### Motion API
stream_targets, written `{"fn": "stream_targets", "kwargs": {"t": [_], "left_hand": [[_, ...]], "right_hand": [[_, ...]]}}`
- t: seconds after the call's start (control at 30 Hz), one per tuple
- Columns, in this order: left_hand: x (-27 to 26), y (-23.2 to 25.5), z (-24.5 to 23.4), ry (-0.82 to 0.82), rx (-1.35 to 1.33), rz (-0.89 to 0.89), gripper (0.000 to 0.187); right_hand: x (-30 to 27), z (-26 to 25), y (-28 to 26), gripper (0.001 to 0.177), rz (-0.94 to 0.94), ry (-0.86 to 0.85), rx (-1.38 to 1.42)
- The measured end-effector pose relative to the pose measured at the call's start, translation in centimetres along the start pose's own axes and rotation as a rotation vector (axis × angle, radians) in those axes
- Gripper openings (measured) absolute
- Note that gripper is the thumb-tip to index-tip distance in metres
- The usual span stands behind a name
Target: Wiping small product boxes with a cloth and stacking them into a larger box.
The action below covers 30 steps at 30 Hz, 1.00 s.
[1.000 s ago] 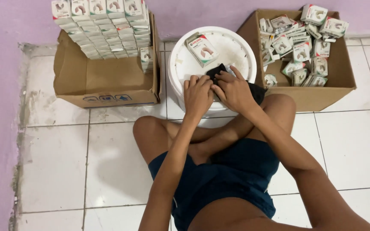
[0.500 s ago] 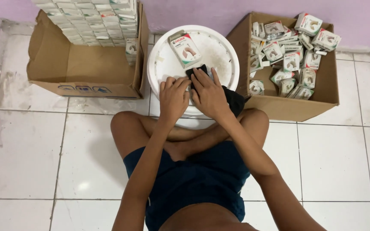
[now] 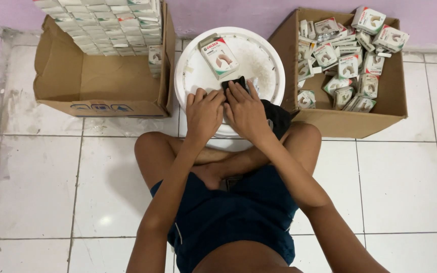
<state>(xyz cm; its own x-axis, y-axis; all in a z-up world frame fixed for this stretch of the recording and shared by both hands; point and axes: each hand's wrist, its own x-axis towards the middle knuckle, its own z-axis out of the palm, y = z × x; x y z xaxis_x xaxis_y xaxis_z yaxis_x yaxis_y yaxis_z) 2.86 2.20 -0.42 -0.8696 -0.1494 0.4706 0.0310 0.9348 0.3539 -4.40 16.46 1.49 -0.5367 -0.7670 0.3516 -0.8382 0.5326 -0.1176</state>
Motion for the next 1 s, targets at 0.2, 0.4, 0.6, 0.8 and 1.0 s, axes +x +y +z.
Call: {"fn": "stream_targets", "kwargs": {"t": [0.2, 0.4, 0.6, 0.8, 1.0], "left_hand": [[0.2, 0.6, -0.4, -0.023, -0.028, 0.000, 0.015], [0.2, 0.7, -0.6, -0.057, -0.020, -0.021, 0.015], [0.5, 1.1, -1.1, -0.117, 0.005, -0.053, 0.014], [0.5, 1.1, -1.1, -0.099, 0.003, -0.064, 0.011], [0.7, 1.2, -1.1, -0.098, -0.013, -0.053, 0.010]], "right_hand": [[-0.5, -0.9, -0.6, 0.042, 0.028, -0.055, 0.033], [0.1, -0.8, -1.2, 0.043, 0.042, -0.029, -0.034], [-0.2, -1.5, -1.5, 0.047, 0.092, -0.098, 0.000], [-0.6, -0.7, -2.4, 0.042, 0.066, -0.035, -0.142], [-0.4, -1.6, -1.7, 0.048, 0.090, -0.115, -0.040]]}}
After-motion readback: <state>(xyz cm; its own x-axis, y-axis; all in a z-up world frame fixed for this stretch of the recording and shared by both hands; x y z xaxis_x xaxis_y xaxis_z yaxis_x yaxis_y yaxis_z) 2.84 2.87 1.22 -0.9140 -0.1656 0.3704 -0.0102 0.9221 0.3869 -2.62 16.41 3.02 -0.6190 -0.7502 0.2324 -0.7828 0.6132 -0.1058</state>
